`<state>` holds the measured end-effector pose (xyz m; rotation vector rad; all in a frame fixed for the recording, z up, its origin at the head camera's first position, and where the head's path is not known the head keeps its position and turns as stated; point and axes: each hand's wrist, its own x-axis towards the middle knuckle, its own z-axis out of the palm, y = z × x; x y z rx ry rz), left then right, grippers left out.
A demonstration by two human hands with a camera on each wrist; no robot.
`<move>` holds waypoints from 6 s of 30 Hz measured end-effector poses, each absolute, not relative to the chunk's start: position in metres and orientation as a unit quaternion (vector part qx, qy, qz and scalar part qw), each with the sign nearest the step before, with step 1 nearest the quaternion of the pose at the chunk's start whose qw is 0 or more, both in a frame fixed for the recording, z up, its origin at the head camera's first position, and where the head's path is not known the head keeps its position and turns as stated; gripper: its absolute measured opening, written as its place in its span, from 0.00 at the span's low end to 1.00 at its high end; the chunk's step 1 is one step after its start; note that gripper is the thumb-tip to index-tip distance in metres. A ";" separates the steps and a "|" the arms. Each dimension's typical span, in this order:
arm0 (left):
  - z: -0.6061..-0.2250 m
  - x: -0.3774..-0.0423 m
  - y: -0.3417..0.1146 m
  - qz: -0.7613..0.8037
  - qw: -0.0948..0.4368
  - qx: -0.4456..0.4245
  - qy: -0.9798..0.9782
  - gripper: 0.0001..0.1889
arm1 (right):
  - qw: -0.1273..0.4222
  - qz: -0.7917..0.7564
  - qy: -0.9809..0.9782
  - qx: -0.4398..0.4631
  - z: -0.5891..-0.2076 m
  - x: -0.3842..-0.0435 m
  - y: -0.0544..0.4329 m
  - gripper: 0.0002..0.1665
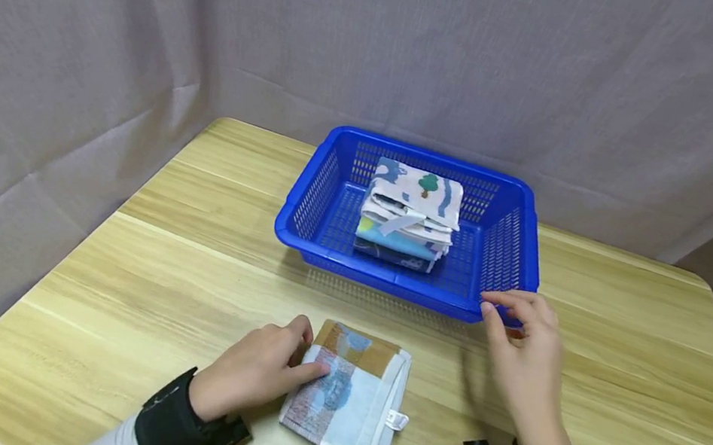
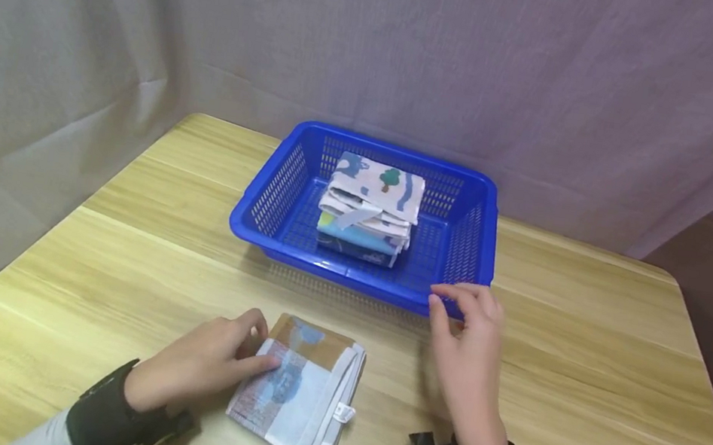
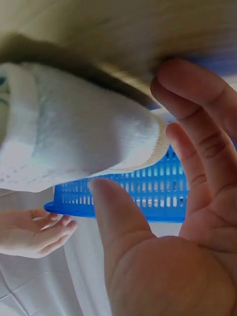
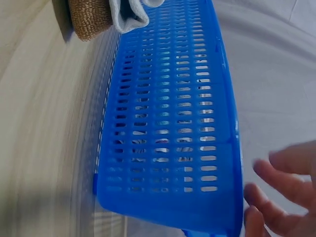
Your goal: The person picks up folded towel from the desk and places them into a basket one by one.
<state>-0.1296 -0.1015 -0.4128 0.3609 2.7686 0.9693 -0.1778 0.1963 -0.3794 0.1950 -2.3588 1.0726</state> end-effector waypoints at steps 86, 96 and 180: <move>-0.416 -0.122 -0.105 0.566 0.197 0.142 0.788 0.16 | -0.082 0.637 -0.763 -0.074 -0.426 -0.102 0.149 0.15; -0.397 -0.127 -0.105 0.565 0.197 0.156 0.786 0.17 | -0.059 0.635 -0.768 -0.066 -0.416 -0.103 0.150 0.15; -0.274 -0.345 -0.066 0.546 0.099 0.029 0.831 0.15 | -0.090 0.619 -0.776 -0.077 -0.293 -0.334 0.156 0.35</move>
